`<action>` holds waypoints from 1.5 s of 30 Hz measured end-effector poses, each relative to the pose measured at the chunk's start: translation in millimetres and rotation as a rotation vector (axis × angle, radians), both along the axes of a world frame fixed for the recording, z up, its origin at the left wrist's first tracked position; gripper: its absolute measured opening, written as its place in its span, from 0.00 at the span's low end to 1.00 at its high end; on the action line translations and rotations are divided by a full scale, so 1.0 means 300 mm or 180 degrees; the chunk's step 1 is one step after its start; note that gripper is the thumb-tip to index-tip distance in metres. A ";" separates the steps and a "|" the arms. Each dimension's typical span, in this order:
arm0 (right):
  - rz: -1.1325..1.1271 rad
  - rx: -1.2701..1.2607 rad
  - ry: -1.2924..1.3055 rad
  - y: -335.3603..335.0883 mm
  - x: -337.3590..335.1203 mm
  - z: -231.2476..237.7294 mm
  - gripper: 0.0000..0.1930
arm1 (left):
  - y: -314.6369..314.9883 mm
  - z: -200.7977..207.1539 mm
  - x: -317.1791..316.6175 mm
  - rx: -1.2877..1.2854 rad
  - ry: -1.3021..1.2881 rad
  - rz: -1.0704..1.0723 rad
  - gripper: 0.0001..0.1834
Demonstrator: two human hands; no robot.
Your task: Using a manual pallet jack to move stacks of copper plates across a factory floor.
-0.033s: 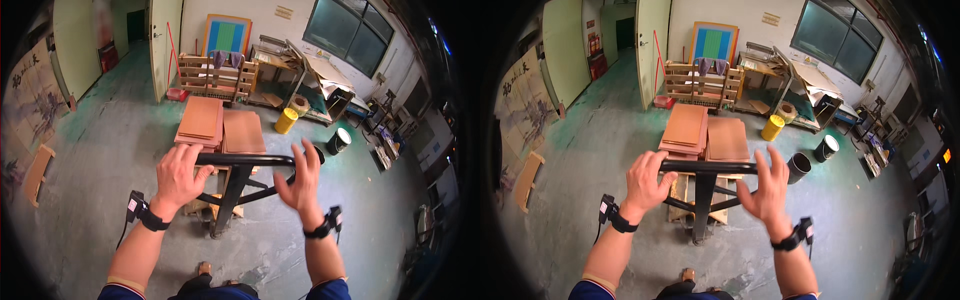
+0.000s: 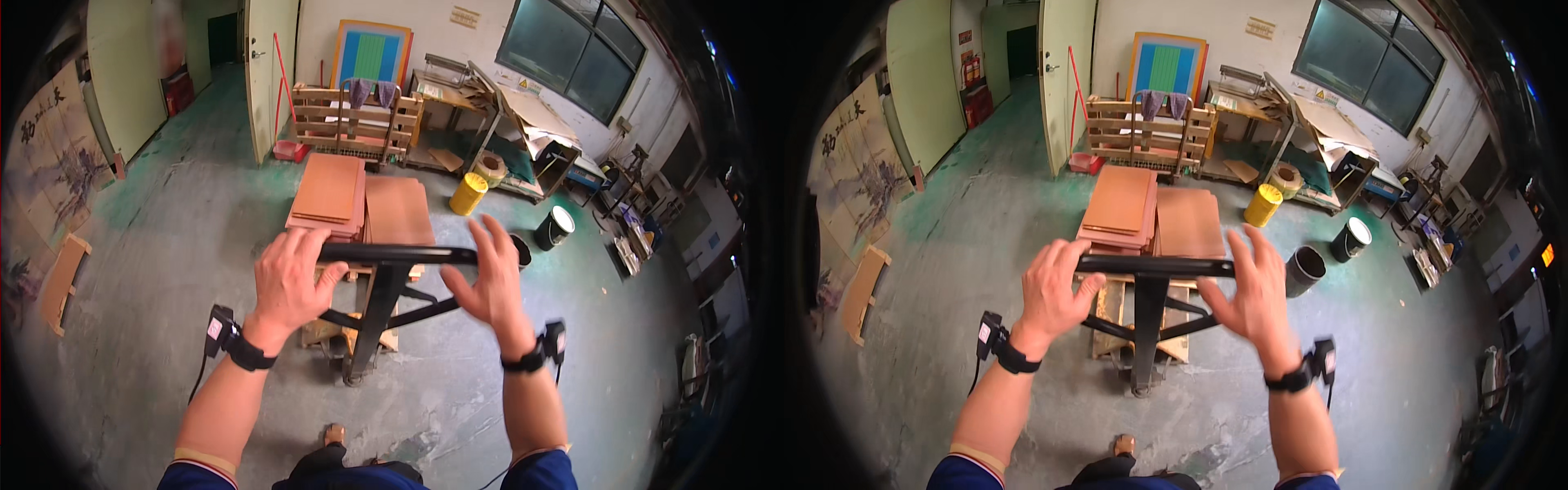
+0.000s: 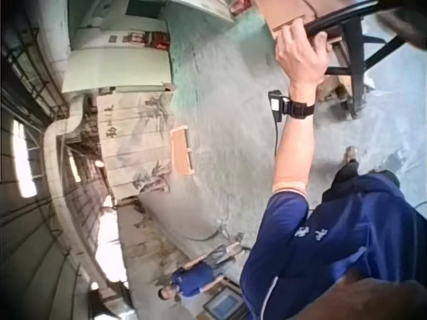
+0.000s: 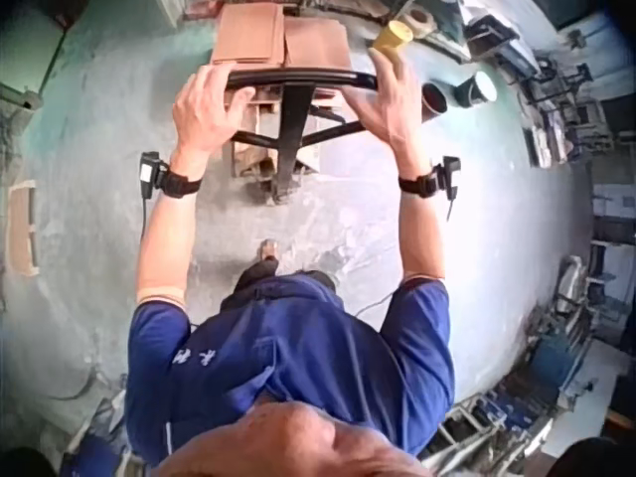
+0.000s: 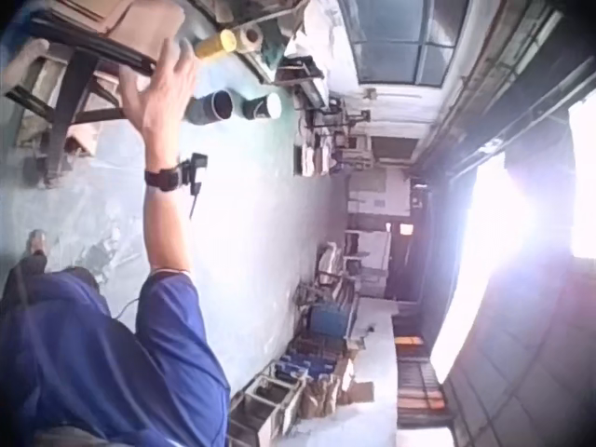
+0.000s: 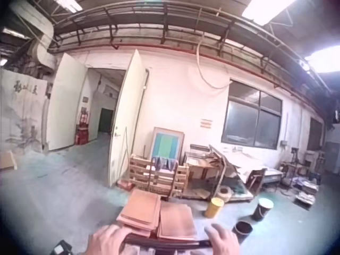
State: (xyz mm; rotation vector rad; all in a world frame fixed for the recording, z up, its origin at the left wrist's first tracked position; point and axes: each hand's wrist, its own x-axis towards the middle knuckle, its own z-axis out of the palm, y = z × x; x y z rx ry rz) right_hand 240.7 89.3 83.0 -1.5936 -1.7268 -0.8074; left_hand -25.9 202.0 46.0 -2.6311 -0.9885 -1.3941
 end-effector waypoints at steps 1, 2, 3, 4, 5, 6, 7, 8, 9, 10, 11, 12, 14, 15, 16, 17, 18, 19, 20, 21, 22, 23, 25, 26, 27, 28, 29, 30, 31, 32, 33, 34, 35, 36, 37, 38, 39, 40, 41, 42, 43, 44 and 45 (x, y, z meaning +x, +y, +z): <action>0.0008 -0.0721 0.0435 0.017 0.037 -0.016 0.21 | 0.001 -0.003 0.001 0.0003 -0.0042 -0.0127 0.27; 0.0030 -0.1426 0.0888 0.037 0.080 -0.058 0.21 | -0.011 0.007 0.009 -0.0075 0.0004 -0.0192 0.28; 0.0036 -0.1452 0.0911 0.036 0.083 -0.057 0.22 | -0.024 0.004 0.006 -0.0105 0.0034 -0.0135 0.28; 0.0056 -0.1445 0.0910 0.042 0.091 -0.045 0.22 | -0.027 0.002 0.016 -0.0100 0.0042 -0.0063 0.29; -0.0087 -0.1549 0.1004 0.044 0.107 -0.036 0.20 | -0.017 0.004 0.034 -0.0034 0.0021 -0.0047 0.29; -0.0082 -0.1352 0.0994 0.043 0.105 -0.028 0.20 | -0.028 0.022 0.040 0.0010 0.0026 -0.0022 0.30; -0.0070 -0.1271 0.1010 0.004 0.097 -0.028 0.19 | -0.066 0.035 0.039 -0.0071 0.0025 0.0010 0.30; -0.0063 -0.1190 0.1024 -0.048 0.085 -0.028 0.19 | -0.127 0.045 0.026 -0.0058 0.0037 0.0011 0.30; 0.0012 -0.1117 0.1017 -0.111 0.062 -0.043 0.18 | -0.198 0.032 -0.002 -0.0002 -0.0043 0.0058 0.29; 0.0088 -0.1072 0.1015 -0.201 0.030 -0.075 0.17 | -0.290 0.007 -0.028 0.0027 -0.0116 0.0110 0.29; 0.0148 -0.0858 0.0993 -0.305 -0.009 -0.102 0.16 | -0.396 -0.008 -0.057 0.0020 -0.0257 0.0115 0.30; 0.0308 -0.0770 0.0935 -0.429 -0.055 -0.125 0.17 | -0.507 -0.039 -0.116 0.0093 -0.0265 0.0027 0.31; 0.0478 -0.0762 0.0836 -0.711 -0.129 -0.218 0.16 | -0.781 -0.114 -0.224 0.0051 -0.0215 0.0053 0.34; 0.0561 -0.0652 0.0758 -0.855 -0.173 -0.266 0.17 | -0.919 -0.172 -0.283 0.0005 -0.0233 0.0054 0.34; 0.0723 -0.0772 0.0886 -0.986 -0.225 -0.325 0.17 | -1.069 -0.211 -0.358 -0.0035 -0.0139 0.0099 0.34; 0.0814 -0.0946 0.0796 -1.148 -0.246 -0.361 0.18 | -1.215 -0.266 -0.395 -0.0233 -0.0168 0.0110 0.33; 0.0976 -0.1112 0.0849 -1.296 -0.274 -0.417 0.18 | -1.359 -0.322 -0.436 -0.0348 -0.0090 0.0120 0.32; 0.1082 -0.1260 0.0954 -1.443 -0.306 -0.478 0.19 | -1.507 -0.364 -0.474 -0.0562 0.0063 0.0120 0.30; 0.1181 -0.1686 0.1027 -1.589 -0.335 -0.534 0.18 | -1.659 -0.444 -0.537 -0.0874 0.0253 0.0134 0.28; 0.1219 -0.1802 0.1151 -1.717 -0.389 -0.611 0.17 | -1.788 -0.521 -0.570 -0.1046 0.0401 0.0053 0.25; 0.1153 -0.2321 0.1091 -1.834 -0.430 -0.678 0.16 | -1.909 -0.629 -0.611 -0.1159 0.0697 0.0024 0.24; 0.1193 -0.2781 0.1020 -1.930 -0.465 -0.769 0.14 | -2.017 -0.702 -0.626 -0.1560 0.0895 -0.0038 0.24; 0.1291 -0.3402 0.0761 -2.075 -0.471 -0.979 0.14 | -2.130 -0.817 -0.631 -0.1987 0.1475 -0.0367 0.25; 0.1359 -0.3993 0.0504 -2.091 -0.463 -1.035 0.14 | -2.145 -0.870 -0.633 -0.2233 0.1831 -0.0541 0.26; 0.1362 -0.4417 0.0341 -2.055 -0.452 -1.019 0.15 | -2.120 -0.824 -0.600 -0.2436 0.2020 -0.0400 0.26; 0.1338 -0.4841 0.0176 -2.005 -0.427 -0.994 0.16 | -2.072 -0.771 -0.565 -0.2639 0.2202 -0.0263 0.27; 0.1308 -0.4767 -0.0051 -1.921 -0.431 -0.907 0.14 | -2.006 -0.769 -0.584 -0.2369 0.2346 -0.0048 0.25; 0.1073 -0.4740 -0.0213 -1.835 -0.432 -0.824 0.15 | -1.923 -0.682 -0.569 -0.2156 0.2049 -0.0066 0.25; 0.0761 -0.4525 -0.0218 -1.739 -0.415 -0.718 0.15 | -1.838 -0.584 -0.543 -0.1923 0.1511 -0.0015 0.21; 0.0617 -0.3521 0.0034 -1.651 -0.412 -0.614 0.10 | -1.749 -0.509 -0.525 -0.1550 0.0749 0.0147 0.18; 0.0623 -0.2274 0.0675 -1.565 -0.344 -0.593 0.08 | -1.686 -0.394 -0.433 -0.1474 0.0465 0.0438 0.17; 0.0245 -0.2470 0.0771 -1.482 -0.324 -0.490 0.07 | -1.607 -0.326 -0.367 -0.1315 0.0470 0.0471 0.15; 0.0242 -0.2214 0.0769 -1.445 -0.334 -0.441 0.07 | -1.571 -0.275 -0.359 -0.1122 0.0497 0.0573 0.13; 0.0231 -0.1943 0.0768 -1.409 -0.346 -0.420 0.07 | -1.575 -0.275 -0.384 -0.1096 0.0482 0.0605 0.13; 0.0297 -0.2002 0.0853 -1.432 -0.373 -0.460 0.07 | -1.602 -0.307 -0.418 -0.1124 0.0543 0.0603 0.15; 0.0412 -0.1892 0.0793 -1.509 -0.379 -0.564 0.08 | -1.628 -0.371 -0.430 -0.1171 0.0585 0.0549 0.17; 0.0446 -0.1947 0.0666 -1.616 -0.418 -0.672 0.09 | -1.711 -0.501 -0.491 -0.0800 0.0448 0.0335 0.18; 0.0506 -0.2453 0.0250 -1.760 -0.424 -0.806 0.11 | -1.843 -0.635 -0.543 -0.0794 0.0703 0.0411 0.19; 0.0450 -0.2889 0.0168 -1.908 -0.472 -0.889 0.12 | -1.973 -0.758 -0.593 -0.1348 0.0842 0.0012 0.19; 0.0517 -0.3283 0.0002 -2.044 -0.509 -1.003 0.12 | -2.110 -0.854 -0.635 -0.1694 0.1284 -0.0349 0.22; 0.0649 -0.3893 -0.0251 -2.147 -0.523 -1.117 0.12 | -2.223 -0.976 -0.672 -0.1836 0.1550 -0.0553 0.21; 0.0939 -0.4297 -0.0271 -2.185 -0.529 -1.178 0.18 | -2.269 -1.065 -0.698 -0.1958 0.1820 -0.0729 0.22; 0.0873 -0.4798 -0.0200 -2.168 -0.531 -1.194 0.19 | -2.264 -1.076 -0.694 -0.2236 0.2061 -0.0810 0.24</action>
